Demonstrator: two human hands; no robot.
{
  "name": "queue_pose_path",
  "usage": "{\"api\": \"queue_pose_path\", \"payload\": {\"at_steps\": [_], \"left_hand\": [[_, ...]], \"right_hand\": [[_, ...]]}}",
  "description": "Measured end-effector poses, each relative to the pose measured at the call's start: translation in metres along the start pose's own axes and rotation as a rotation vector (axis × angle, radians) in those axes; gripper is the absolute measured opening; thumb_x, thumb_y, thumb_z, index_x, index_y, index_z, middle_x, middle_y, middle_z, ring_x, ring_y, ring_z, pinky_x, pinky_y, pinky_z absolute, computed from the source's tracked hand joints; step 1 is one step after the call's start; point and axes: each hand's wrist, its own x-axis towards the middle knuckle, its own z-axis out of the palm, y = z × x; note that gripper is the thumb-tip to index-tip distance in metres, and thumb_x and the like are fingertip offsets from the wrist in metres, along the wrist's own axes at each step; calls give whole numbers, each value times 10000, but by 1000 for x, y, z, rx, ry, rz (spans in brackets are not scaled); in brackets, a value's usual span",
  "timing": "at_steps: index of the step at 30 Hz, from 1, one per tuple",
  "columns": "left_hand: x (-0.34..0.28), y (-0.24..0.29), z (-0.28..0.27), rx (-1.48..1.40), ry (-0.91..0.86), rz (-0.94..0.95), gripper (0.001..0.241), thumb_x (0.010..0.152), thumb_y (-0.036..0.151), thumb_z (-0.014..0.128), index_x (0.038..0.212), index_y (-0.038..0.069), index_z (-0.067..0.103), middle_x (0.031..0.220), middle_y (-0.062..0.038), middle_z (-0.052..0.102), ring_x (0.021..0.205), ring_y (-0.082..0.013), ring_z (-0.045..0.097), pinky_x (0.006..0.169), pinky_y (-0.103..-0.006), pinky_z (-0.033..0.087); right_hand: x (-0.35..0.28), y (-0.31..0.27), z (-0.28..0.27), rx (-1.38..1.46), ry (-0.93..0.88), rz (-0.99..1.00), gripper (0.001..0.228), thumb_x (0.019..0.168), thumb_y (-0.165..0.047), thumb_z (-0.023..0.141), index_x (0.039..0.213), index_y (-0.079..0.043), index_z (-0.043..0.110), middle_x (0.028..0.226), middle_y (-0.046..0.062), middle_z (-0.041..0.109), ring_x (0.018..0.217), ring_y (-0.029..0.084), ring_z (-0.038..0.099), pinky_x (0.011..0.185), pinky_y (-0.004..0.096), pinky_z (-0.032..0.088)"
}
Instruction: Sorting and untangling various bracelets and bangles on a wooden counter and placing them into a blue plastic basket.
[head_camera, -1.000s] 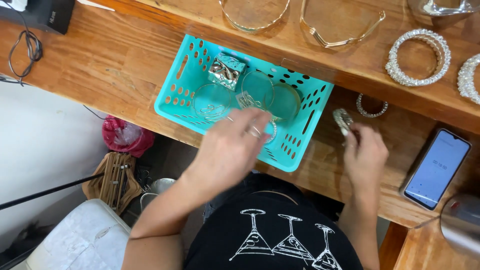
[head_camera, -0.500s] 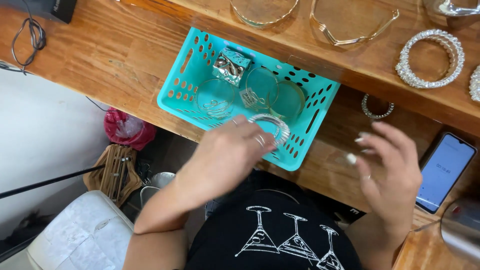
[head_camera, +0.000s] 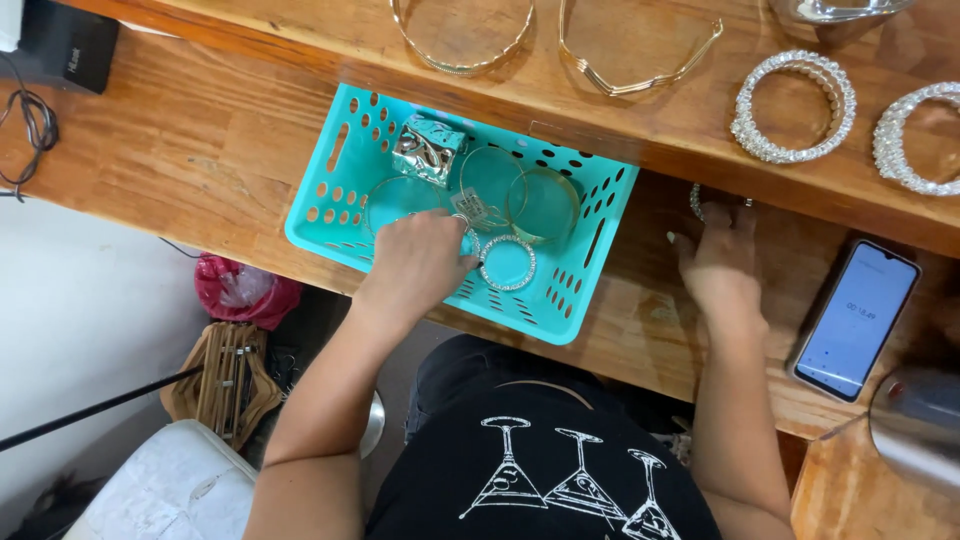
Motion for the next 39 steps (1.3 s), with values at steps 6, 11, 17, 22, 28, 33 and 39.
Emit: {"api": "queue_pose_path", "payload": {"at_steps": [6, 11, 17, 22, 28, 33, 39], "left_hand": [[-51, 27, -62, -325, 406, 116, 297, 915, 281, 775, 1138, 86, 758, 995, -119, 726, 938, -332, 751, 740, -459, 618], [-53, 57, -46, -632, 624, 557, 368, 1026, 273, 673, 1303, 41, 602, 1395, -191, 589, 1126, -414, 569, 1029, -515, 516], [-60, 76, -55, -821, 381, 867, 388, 1098, 279, 512, 1391, 31, 566, 1330, -161, 651, 1093, -354, 649, 1025, -445, 472], [-61, 45, -63, -797, 248, 771, 263, 1054, 260, 541, 1061, 63, 714, 967, -88, 709, 896, -297, 663, 850, -402, 503], [-24, 11, -19, -471, 153, 426, 228, 986, 238, 695, 834, 77, 752, 733, -80, 642, 768, -333, 647, 609, -465, 482], [2, 36, 5, -277, -115, 362, 378, 999, 327, 726, 799, 7, 709, 784, -171, 709, 737, -382, 710, 588, -495, 564], [-19, 47, -37, -176, 67, 509, 267, 950, 335, 749, 1005, 86, 668, 876, -85, 666, 739, -399, 694, 472, -515, 508]], "right_hand": [[-1, 22, 12, -169, 114, -34, 194, 1029, -86, 626, 1188, 22, 645, 1174, 306, 588, 916, 554, 707, 704, 661, 589], [-103, -6, -48, 295, 366, -176, 107, 1165, -106, 614, 1237, -28, 627, 1070, 93, 712, 885, 193, 646, 797, 326, 474], [-169, -53, -70, 666, 111, -427, 124, 963, -138, 630, 1012, -33, 672, 953, 91, 753, 841, 158, 740, 795, 235, 573], [-152, -80, -64, 795, 76, -462, 216, 959, -79, 625, 1165, -17, 605, 1160, 184, 665, 886, 221, 715, 860, 298, 581], [-150, -73, -61, 781, 164, -419, 291, 995, -23, 597, 1273, 50, 551, 1293, 260, 601, 869, 242, 663, 874, 315, 556], [-149, -77, -61, 647, 49, -369, 334, 946, -70, 643, 1267, 18, 620, 1275, 183, 631, 876, 183, 637, 892, 290, 536], [-150, -71, -59, 565, 91, -460, 291, 943, -56, 664, 1229, -1, 646, 1217, 161, 675, 813, 164, 632, 841, 280, 529]]}}
